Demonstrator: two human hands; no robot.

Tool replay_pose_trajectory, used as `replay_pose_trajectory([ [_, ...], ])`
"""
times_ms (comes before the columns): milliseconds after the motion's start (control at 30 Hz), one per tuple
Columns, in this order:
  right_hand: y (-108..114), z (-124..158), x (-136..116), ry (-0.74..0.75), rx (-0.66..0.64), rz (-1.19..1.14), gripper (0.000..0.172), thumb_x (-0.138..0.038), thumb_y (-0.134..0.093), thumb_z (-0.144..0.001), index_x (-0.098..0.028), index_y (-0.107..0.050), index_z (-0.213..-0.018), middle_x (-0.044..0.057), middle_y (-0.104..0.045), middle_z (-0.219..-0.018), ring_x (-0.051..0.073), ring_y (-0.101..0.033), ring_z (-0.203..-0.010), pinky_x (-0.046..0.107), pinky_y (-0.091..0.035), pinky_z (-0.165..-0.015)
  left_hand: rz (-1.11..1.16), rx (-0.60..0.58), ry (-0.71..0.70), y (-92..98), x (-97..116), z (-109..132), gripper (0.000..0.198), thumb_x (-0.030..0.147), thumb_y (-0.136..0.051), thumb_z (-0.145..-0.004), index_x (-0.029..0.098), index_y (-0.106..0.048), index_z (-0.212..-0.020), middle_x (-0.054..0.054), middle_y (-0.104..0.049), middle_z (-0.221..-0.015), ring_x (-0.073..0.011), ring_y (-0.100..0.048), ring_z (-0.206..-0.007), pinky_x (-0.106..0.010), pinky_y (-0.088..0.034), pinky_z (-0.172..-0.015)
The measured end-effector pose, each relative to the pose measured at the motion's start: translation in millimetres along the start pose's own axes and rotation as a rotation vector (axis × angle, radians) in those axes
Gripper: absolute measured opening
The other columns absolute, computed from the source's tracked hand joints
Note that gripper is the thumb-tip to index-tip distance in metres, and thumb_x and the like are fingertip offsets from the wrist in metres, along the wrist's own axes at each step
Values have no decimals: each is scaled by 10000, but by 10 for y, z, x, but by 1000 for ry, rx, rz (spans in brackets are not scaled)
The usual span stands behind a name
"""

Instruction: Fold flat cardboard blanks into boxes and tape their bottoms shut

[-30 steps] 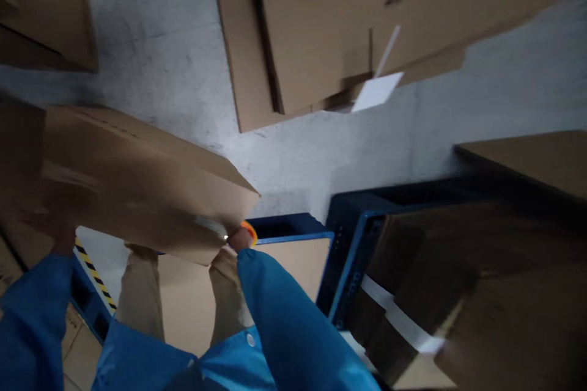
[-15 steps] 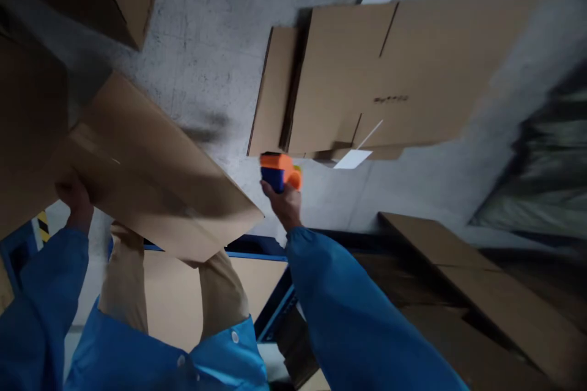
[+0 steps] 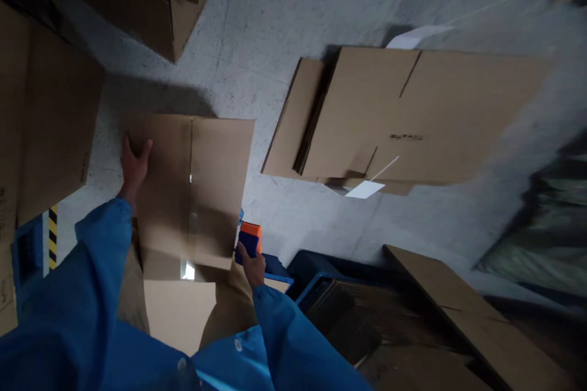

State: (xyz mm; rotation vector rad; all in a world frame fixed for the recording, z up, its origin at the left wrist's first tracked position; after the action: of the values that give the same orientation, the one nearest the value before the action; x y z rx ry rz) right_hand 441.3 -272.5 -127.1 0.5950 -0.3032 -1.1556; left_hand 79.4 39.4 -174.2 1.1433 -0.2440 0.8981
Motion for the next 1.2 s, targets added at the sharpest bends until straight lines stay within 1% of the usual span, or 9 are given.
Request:
replay_pose_trajectory([
  [100,332,-53,-89,-31,60,-25,673,-867,-451,-675,-208,-587,-657,137,-696,-649,307,-702,-701,380,-551,-628,36,-35,41,-201,55,211,749,490,-662,-906,104,-392,-1488,-219,-445,-1509,-283,-401,-1435,-421,-321,-1198],
  [200,794,-147,-492,33,96,-82,679,-850,-528,-653,-180,-633,-687,118,-675,-610,295,-693,-672,370,-541,-586,57,-39,41,-290,146,290,729,463,-652,-918,102,-387,-1493,-226,-416,-1527,-280,-368,-1455,-420,-281,-1217],
  [367,1167,20,-1677,379,-262,20,562,-732,-694,-642,-173,-664,-694,36,-644,-566,195,-612,-550,293,-484,-512,165,-15,-125,-12,803,365,682,470,-605,-944,133,-395,-1499,-169,-360,-1577,-279,-294,-1490,-442,-220,-1248],
  [500,1194,310,-2243,536,-505,249,491,-665,-708,-676,-193,-594,-600,-24,-526,-476,111,-433,-436,243,-336,-422,529,-665,-186,-28,1487,700,492,503,-409,-1036,195,-574,-1382,-101,-585,-1407,-254,-520,-1342,-432,-404,-1156],
  [567,1177,375,-2350,571,-559,297,487,-656,-691,-699,-201,-560,-588,-38,-473,-456,94,-379,-416,237,-286,-406,615,-969,-158,-68,1644,945,508,531,-416,-1035,192,-614,-1358,-106,-614,-1374,-262,-559,-1302,-421,-437,-1127],
  [633,1145,391,-2376,587,-587,321,505,-674,-677,-707,-210,-527,-575,-44,-441,-445,90,-353,-405,237,-265,-397,594,-1078,-119,-111,1620,1088,533,557,-482,-1009,216,-584,-1407,-102,-564,-1436,-282,-517,-1345,-433,-414,-1143],
  [767,1076,372,-2334,588,-609,332,510,-684,-662,-718,-218,-508,-578,-44,-434,-447,95,-357,-407,242,-278,-399,557,-1017,-6,-289,1370,1094,711,579,-629,-926,256,-435,-1529,-113,-374,-1580,-309,-367,-1452,-435,-410,-1144],
  [933,1051,381,-2326,587,-663,298,475,-630,-670,-728,-222,-482,-575,-43,-447,-464,93,-372,-422,234,-296,-410,688,-1162,19,-503,1409,1062,552,519,-717,-874,177,-655,-1302,-137,-703,-1199,-273,-663,-1139,-386,-541,-965],
  [1200,1146,291,-2416,550,-653,345,462,-620,-679,-720,-220,-490,-586,-31,-480,-496,95,-398,-433,234,-300,-412,720,-1067,7,-558,1580,968,353,449,-802,-802,151,-785,-989,-96,-750,-928,-219,-709,-858,-322,-576,-759],
])
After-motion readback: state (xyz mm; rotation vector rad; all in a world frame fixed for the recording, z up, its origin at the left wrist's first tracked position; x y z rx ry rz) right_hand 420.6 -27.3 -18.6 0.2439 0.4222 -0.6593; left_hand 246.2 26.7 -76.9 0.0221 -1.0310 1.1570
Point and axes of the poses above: each hand's wrist, its own z-axis away from the middle knuckle, its own y-axis out of the back of the hand, x = y × z, the point moved 7 cm from there along -z, towards the middle knuckle
